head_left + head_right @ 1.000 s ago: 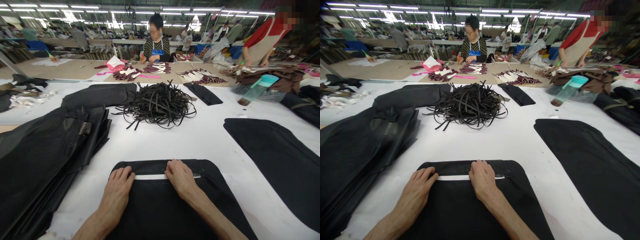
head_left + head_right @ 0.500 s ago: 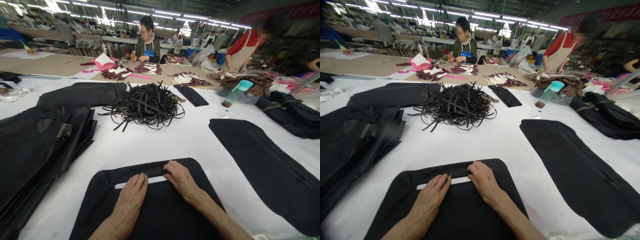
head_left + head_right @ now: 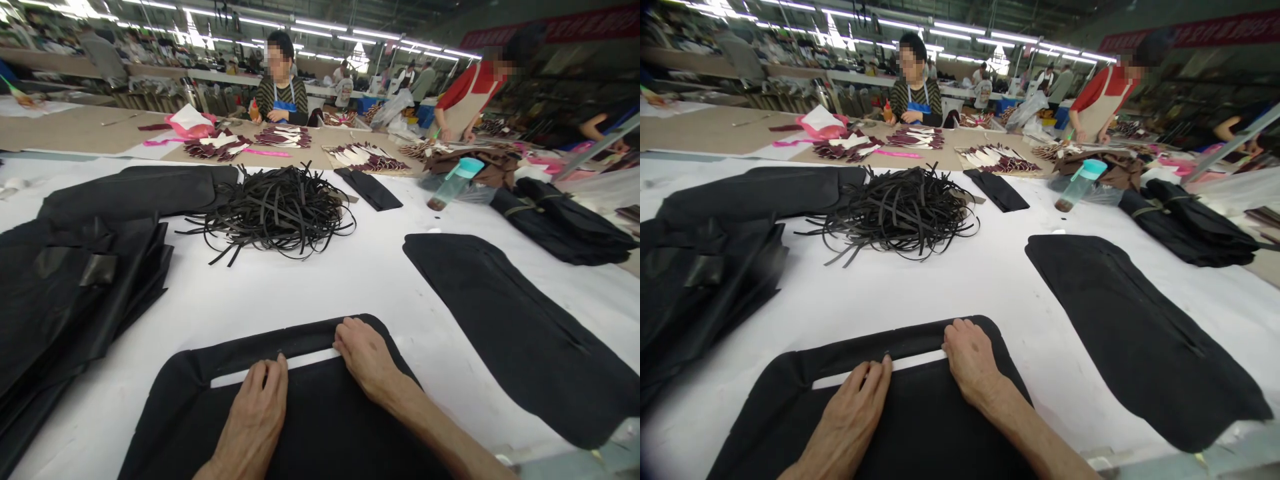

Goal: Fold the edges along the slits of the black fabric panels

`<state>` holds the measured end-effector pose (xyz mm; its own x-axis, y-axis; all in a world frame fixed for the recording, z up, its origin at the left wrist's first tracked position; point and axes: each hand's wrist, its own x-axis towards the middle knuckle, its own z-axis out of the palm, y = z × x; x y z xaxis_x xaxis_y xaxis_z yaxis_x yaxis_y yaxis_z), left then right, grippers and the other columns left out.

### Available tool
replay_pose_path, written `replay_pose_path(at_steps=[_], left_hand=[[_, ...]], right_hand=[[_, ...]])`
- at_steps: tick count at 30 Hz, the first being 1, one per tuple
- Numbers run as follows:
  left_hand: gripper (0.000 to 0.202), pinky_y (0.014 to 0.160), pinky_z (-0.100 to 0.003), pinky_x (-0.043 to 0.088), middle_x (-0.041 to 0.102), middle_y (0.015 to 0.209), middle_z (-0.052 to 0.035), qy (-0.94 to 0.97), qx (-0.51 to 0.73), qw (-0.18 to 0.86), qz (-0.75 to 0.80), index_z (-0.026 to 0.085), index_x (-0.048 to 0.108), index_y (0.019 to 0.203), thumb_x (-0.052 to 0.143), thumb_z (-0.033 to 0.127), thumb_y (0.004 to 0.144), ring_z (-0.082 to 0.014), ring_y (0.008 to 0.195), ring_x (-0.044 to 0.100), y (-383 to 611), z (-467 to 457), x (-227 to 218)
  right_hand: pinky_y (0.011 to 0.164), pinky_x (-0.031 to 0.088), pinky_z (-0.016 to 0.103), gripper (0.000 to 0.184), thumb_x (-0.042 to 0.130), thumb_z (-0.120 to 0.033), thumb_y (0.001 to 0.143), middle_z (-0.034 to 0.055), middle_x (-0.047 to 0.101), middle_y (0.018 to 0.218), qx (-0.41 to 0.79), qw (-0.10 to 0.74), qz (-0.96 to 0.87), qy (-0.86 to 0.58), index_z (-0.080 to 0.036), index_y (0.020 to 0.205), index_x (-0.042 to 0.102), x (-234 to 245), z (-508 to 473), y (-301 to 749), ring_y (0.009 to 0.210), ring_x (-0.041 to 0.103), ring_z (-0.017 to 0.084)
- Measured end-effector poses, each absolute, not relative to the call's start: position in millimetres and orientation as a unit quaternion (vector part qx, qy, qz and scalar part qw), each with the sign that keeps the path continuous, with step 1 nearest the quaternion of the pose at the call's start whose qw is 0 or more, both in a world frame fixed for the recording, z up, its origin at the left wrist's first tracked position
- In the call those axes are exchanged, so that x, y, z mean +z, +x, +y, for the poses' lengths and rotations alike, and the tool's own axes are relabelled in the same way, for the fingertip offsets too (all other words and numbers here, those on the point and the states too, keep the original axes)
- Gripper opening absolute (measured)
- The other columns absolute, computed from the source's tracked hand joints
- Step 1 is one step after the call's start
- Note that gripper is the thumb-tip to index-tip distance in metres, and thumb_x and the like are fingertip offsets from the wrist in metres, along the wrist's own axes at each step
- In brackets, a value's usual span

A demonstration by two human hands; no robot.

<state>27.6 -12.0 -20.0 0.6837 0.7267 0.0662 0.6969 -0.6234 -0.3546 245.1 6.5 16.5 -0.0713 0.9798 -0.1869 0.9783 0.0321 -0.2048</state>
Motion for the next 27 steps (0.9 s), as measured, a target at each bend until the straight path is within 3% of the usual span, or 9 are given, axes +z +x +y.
replay_pose_path(at_steps=[5, 15, 21, 27], left_hand=[[0.057, 0.082, -0.041, 0.048, 0.058, 0.101, -0.0141, -0.912, 0.03, 0.155, -0.378, 0.016, 0.045, 0.131, 0.047, 0.002, 0.076, -0.0275, 0.091, 0.055, 27, -14, -17], [0.057, 0.07, -0.04, 0.047, 0.056, 0.092, -0.0106, -0.897, 0.06, 0.138, -0.416, 0.019, 0.046, 0.131, 0.049, 0.002, 0.077, -0.0242, 0.079, 0.053, 49, -10, -6], [0.075, 0.053, -0.036, 0.042, 0.058, 0.074, -0.0071, -0.876, 0.163, 0.19, -0.412, 0.042, 0.022, 0.139, 0.044, 0.002, 0.079, -0.0247, 0.061, 0.057, 73, -9, -3], [0.083, 0.049, -0.032, 0.043, 0.061, 0.07, -0.0065, -0.871, 0.238, 0.213, -0.373, 0.046, 0.014, 0.139, 0.039, -0.005, 0.078, -0.0241, 0.056, 0.062, 85, 1, 9]], right_hand=[[0.069, 0.035, 0.029, 0.015, 0.046, -0.017, 0.085, 0.0047, 0.064, 0.085, 0.158, -0.019, -0.698, -0.698, -0.018, 0.077, 0.059, 19, 15, 242, 0.081, 0.056, 0.019], [0.072, 0.036, 0.028, 0.017, 0.045, -0.017, 0.085, 0.0069, 0.065, 0.088, 0.177, -0.035, -0.691, -0.7, -0.017, 0.08, 0.061, 26, 19, 242, 0.084, 0.058, 0.02], [0.071, 0.036, 0.027, 0.017, 0.045, -0.015, 0.084, 0.0072, 0.065, 0.087, 0.194, -0.023, -0.684, -0.703, -0.017, 0.08, 0.061, 26, 19, 243, 0.083, 0.058, 0.019], [0.067, 0.033, 0.022, 0.005, 0.054, -0.022, 0.082, -0.0009, 0.063, 0.082, 0.23, 0.015, -0.696, -0.68, -0.02, 0.082, 0.058, 22, 19, 257, 0.077, 0.055, 0.013]])
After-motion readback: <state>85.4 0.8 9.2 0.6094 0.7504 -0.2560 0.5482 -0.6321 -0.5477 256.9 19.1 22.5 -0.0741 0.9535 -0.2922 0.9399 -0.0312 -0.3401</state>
